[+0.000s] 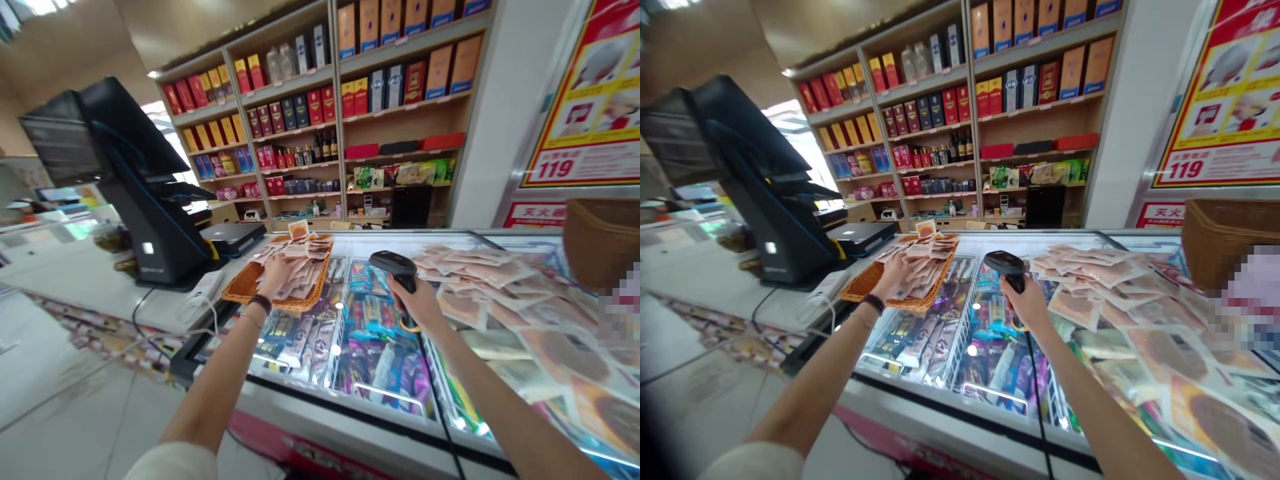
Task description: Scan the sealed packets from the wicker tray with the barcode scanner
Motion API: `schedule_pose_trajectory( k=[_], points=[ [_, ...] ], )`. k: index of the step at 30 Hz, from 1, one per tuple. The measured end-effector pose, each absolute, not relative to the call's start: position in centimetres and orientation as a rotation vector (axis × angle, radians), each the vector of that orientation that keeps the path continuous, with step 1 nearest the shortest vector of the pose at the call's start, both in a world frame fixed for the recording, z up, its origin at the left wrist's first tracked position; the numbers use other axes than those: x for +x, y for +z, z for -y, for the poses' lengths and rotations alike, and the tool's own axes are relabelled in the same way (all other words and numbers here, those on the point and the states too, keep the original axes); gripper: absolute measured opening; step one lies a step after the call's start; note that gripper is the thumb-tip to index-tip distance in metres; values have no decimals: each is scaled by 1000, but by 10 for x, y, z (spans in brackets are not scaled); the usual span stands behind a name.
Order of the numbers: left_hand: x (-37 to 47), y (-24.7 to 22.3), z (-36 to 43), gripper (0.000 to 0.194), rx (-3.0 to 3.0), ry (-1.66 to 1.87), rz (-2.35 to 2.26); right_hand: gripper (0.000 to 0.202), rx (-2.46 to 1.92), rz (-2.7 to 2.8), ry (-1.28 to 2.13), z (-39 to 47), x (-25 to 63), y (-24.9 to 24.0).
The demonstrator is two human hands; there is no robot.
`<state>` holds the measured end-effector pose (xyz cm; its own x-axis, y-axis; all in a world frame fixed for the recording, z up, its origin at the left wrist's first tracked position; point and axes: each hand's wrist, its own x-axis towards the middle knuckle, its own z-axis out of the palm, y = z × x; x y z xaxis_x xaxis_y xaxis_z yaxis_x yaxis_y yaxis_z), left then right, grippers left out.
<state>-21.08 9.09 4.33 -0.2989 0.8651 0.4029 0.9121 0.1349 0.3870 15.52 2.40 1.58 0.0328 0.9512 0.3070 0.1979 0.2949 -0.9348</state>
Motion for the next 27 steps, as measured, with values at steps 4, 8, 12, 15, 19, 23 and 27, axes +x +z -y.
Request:
schedule_pose_trajectory(
  k=[4, 8, 12, 15, 19, 23, 27],
  points=[
    [-226, 43, -95, 64, -1854, -521, 2470, 50, -1165, 1466, 835, -25, 148, 4],
    [-226, 38, -92, 68, -1998, -168, 2415, 49, -1201, 1405, 828, -27, 152, -5],
    [-223, 37, -81, 61, -2042, -38, 2254, 48, -1202, 1356, 872, -24, 152, -3],
    [-214, 41, -75, 46, -2060, 41, 2184, 49, -1185, 1370, 894, -21, 151, 0],
    [-201, 45, -67, 39, -2099, 82, 2114, 50, -1203, 1393, 860, -20, 153, -1],
    [-202, 52, -48, 45, -2174, 117, 2023, 51, -1207, 1393, 875, -23, 155, -4],
    [-212, 70, -34, 30, -2360, 154, 2070, 50, -1224, 1387, 850, -24, 154, -6]
  ],
)
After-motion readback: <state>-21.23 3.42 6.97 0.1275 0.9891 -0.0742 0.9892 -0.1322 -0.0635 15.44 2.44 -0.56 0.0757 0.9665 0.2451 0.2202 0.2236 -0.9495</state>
